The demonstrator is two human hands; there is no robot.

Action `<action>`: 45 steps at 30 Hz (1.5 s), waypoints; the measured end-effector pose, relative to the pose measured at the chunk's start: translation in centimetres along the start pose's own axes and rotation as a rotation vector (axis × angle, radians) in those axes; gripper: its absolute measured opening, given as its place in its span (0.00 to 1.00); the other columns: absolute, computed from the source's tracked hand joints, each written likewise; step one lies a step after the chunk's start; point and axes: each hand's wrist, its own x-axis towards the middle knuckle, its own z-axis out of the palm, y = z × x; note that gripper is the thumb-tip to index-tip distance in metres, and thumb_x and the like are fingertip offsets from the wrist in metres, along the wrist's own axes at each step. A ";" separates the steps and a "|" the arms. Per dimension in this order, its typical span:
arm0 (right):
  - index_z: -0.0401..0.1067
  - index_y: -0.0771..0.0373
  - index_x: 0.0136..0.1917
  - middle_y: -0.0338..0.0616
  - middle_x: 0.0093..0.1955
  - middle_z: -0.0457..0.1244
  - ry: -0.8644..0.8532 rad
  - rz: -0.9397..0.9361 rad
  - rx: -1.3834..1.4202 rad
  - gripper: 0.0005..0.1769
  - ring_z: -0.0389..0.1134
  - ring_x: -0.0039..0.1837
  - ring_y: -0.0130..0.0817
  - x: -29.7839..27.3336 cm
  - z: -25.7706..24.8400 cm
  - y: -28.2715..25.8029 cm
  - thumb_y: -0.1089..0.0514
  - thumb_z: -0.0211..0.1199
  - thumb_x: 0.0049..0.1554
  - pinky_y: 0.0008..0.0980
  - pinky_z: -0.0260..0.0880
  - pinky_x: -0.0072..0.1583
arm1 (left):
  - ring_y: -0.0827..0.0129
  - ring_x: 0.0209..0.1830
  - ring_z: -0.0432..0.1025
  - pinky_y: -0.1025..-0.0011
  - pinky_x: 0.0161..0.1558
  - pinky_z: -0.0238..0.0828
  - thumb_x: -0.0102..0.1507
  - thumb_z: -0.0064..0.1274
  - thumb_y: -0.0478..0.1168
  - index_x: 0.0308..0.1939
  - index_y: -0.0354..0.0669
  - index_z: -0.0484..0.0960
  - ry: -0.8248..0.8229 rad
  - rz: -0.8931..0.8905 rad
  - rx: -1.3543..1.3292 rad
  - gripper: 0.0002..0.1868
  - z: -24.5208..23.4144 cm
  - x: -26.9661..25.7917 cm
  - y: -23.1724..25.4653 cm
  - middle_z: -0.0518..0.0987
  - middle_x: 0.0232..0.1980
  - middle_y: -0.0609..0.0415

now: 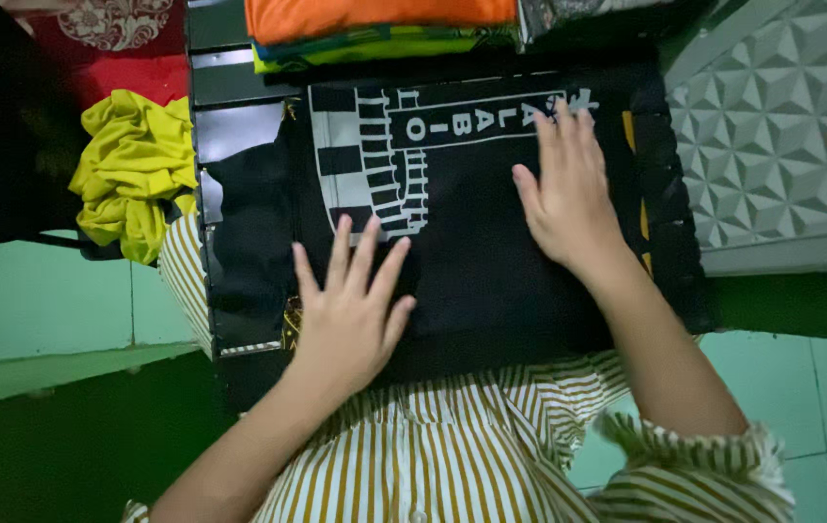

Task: The person folds several shirts by hand on a small black table, smoothing the fabric and stacking the completed items.

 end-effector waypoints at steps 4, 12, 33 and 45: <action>0.47 0.69 0.82 0.63 0.84 0.40 -0.077 0.228 -0.073 0.39 0.38 0.83 0.56 2.4 2.3 3.2 0.43 0.48 0.67 0.57 0.36 0.77 | 0.42 0.79 0.49 0.22 0.65 0.39 0.64 0.49 0.60 0.75 0.53 0.65 -0.053 0.000 0.015 0.37 1.3 -0.1 0.3 0.57 0.79 0.40; 0.48 0.70 0.82 0.66 0.83 0.41 -0.070 0.232 -0.100 0.40 0.39 0.83 0.57 1.5 1.0 4.4 0.41 0.45 0.68 0.57 0.40 0.76 | 0.41 0.80 0.48 0.21 0.66 0.38 0.63 0.50 0.61 0.76 0.55 0.64 -0.051 -0.006 -0.022 0.39 2.0 -0.6 0.2 0.56 0.79 0.39; 0.51 0.51 0.83 0.58 0.85 0.43 -0.093 -0.487 0.087 0.36 0.42 0.85 0.54 9.1 8.0 -15.0 0.39 0.51 0.67 0.56 0.41 0.80 | 0.49 0.86 0.41 0.21 0.70 0.36 0.68 0.43 0.63 0.78 0.49 0.53 -0.045 -0.263 -0.020 0.41 3.1 -1.1 -4.7 0.46 0.85 0.45; 0.52 0.48 0.83 0.57 0.85 0.43 -0.116 -0.476 0.038 0.35 0.41 0.85 0.54 9.1 8.0 -15.4 0.38 0.48 0.68 0.57 0.39 0.79 | 0.37 0.85 0.34 0.23 0.69 0.21 0.71 0.43 0.55 0.82 0.48 0.55 0.057 -0.433 0.206 0.37 0.7 1.6 -11.1 0.47 0.86 0.36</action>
